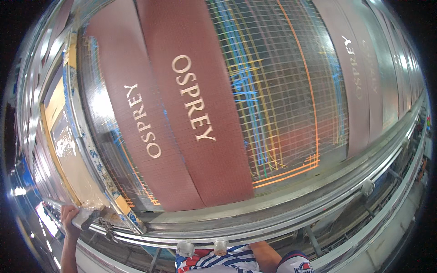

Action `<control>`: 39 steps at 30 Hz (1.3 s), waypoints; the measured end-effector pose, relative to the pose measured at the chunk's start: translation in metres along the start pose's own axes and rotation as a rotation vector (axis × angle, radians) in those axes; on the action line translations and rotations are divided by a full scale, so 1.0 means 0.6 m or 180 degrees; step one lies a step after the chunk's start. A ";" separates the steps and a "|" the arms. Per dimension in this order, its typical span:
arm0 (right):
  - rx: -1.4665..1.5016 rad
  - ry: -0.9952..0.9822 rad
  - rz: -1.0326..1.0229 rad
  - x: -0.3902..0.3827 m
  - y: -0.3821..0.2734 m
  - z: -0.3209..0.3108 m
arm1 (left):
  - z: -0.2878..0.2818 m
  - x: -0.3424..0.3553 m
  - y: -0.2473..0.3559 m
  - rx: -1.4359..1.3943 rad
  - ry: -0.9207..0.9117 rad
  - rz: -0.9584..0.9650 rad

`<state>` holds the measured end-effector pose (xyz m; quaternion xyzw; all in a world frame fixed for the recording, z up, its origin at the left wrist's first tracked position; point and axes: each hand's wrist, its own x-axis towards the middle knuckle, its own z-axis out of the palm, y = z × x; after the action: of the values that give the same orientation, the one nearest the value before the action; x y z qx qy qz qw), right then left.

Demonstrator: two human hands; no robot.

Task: The person performs screen printing by repeatedly applying ink to a screen with a squeegee, then lifting the screen to reveal the printed logo on a fabric item. The person continues this process for multiple items.

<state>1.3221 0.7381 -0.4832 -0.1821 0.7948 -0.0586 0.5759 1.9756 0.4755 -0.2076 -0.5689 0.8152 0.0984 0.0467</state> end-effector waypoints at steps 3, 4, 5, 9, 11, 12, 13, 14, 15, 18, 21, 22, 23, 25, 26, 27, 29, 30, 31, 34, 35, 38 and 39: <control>-0.0069 -0.0048 0.0006 0.002 -0.009 0.002 | -0.009 0.018 0.003 0.0001 -0.0091 0.0005; -0.0086 -0.0073 0.0005 -0.001 -0.013 0.004 | -0.011 0.015 0.001 -0.0007 -0.0081 0.0010; -0.0115 -0.0083 0.0005 -0.004 -0.015 0.007 | -0.007 0.014 -0.002 -0.0036 -0.0071 0.0030; -0.0199 -0.0116 -0.0134 -0.007 -0.028 0.029 | -0.003 0.013 -0.002 -0.0109 -0.0032 -0.0039; -0.0261 -0.0154 -0.0279 -0.010 -0.031 0.056 | 0.002 0.002 -0.007 -0.0155 0.0045 -0.0058; -0.0302 -0.0180 -0.0369 -0.016 -0.032 0.070 | 0.002 -0.007 -0.007 -0.0175 0.0094 -0.0074; -0.0351 -0.0218 -0.0489 -0.018 -0.033 0.089 | 0.004 -0.010 -0.008 -0.0201 0.0057 -0.0032; -0.0433 -0.0304 -0.0644 -0.016 -0.036 0.109 | 0.001 -0.015 -0.001 -0.0191 0.0016 -0.0044; -0.0489 -0.0358 -0.0809 -0.018 -0.032 0.136 | -0.005 -0.012 -0.002 -0.0186 -0.0051 -0.0007; -0.0779 -0.0644 -0.1562 -0.003 -0.018 0.219 | -0.011 -0.006 -0.005 -0.0492 -0.0206 0.0026; -0.1373 -0.0898 -0.0984 -0.135 -0.284 0.258 | -0.019 -0.004 -0.022 -0.0586 -0.0021 0.0302; -0.1317 -0.0639 -0.1561 -0.159 -0.310 0.264 | -0.027 0.003 -0.041 -0.0437 0.0127 0.0535; -0.1239 -0.0384 -0.2095 -0.184 -0.320 0.272 | -0.036 0.013 -0.058 -0.0290 0.0236 0.0787; -0.0339 0.0210 -0.2411 -0.165 -0.303 0.304 | -0.049 0.060 -0.083 -0.0254 0.0463 0.1252; -0.0267 0.0546 -0.2242 -0.164 -0.299 0.323 | -0.051 0.084 -0.091 -0.0202 0.0519 0.1509; -0.0173 0.0902 -0.2060 -0.168 -0.301 0.339 | -0.054 0.117 -0.093 -0.0246 0.0484 0.1807; -0.0692 0.0927 -0.1793 -0.180 -0.297 0.362 | -0.054 0.186 -0.081 -0.0365 0.0443 0.2330; -0.0592 0.0784 -0.1806 -0.203 -0.305 0.370 | -0.043 0.224 -0.070 -0.0454 0.0453 0.2569; -0.0479 0.0659 -0.1823 -0.228 -0.323 0.380 | -0.033 0.253 -0.056 -0.0538 0.0468 0.2829; -0.0050 0.0597 -0.1997 -0.268 -0.310 0.397 | -0.023 0.311 -0.015 -0.0531 0.0448 0.3285; -0.0178 0.0450 -0.1916 -0.309 -0.348 0.382 | -0.009 0.321 -0.010 -0.0558 0.0427 0.3314; -0.0664 0.0216 -0.1730 -0.377 -0.392 0.342 | -0.001 0.322 -0.011 -0.0456 0.0241 0.3321; -0.0697 0.0109 -0.1659 -0.406 -0.417 0.328 | 0.003 0.304 -0.022 -0.0370 0.0143 0.3294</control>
<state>1.6276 0.6160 -0.2544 -0.4404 0.7324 -0.1215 0.5048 1.9240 0.3039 -0.2450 -0.0951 0.9837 0.1416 -0.0572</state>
